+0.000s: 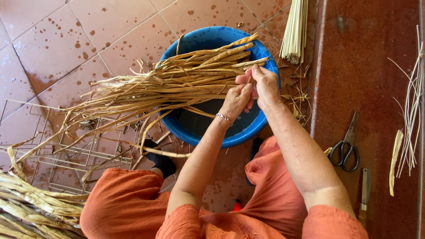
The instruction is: The person sits on the floor and processes dried sticks by hand. They repeatedly pull the sticks from a blue basin, strip off outer layers, and place the processed sticks onto a metal rack.
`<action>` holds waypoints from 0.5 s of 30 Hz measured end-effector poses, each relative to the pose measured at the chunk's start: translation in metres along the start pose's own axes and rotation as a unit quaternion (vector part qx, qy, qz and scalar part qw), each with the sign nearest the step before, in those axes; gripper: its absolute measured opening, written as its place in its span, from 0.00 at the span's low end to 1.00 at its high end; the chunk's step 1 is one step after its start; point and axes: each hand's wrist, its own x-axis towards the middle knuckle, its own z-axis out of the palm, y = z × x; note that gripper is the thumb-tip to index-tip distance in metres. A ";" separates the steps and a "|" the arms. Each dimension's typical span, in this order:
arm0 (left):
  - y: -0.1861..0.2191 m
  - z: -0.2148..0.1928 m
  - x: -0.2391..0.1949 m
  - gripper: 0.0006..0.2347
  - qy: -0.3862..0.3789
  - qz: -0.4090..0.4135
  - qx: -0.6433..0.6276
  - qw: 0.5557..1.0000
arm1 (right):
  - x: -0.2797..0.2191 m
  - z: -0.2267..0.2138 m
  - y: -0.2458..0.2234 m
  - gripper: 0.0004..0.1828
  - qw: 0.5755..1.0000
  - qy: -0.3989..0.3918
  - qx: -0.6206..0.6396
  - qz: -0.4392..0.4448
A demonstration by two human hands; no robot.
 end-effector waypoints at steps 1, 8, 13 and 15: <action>0.002 0.002 -0.001 0.18 -0.007 0.008 -0.008 1.000 | 0.003 -0.002 -0.001 0.16 1.000 0.016 0.015 -0.007; -0.007 0.018 0.001 0.16 -0.004 -0.014 0.001 1.000 | 0.024 -0.019 -0.003 0.13 0.990 0.038 0.129 0.052; -0.022 0.031 -0.008 0.15 0.021 0.095 0.188 0.977 | 0.035 -0.037 -0.009 0.15 0.984 0.106 0.134 0.053; -0.026 0.036 -0.020 0.14 0.034 0.134 0.231 0.963 | 0.046 -0.051 -0.019 0.13 0.975 0.147 0.168 0.015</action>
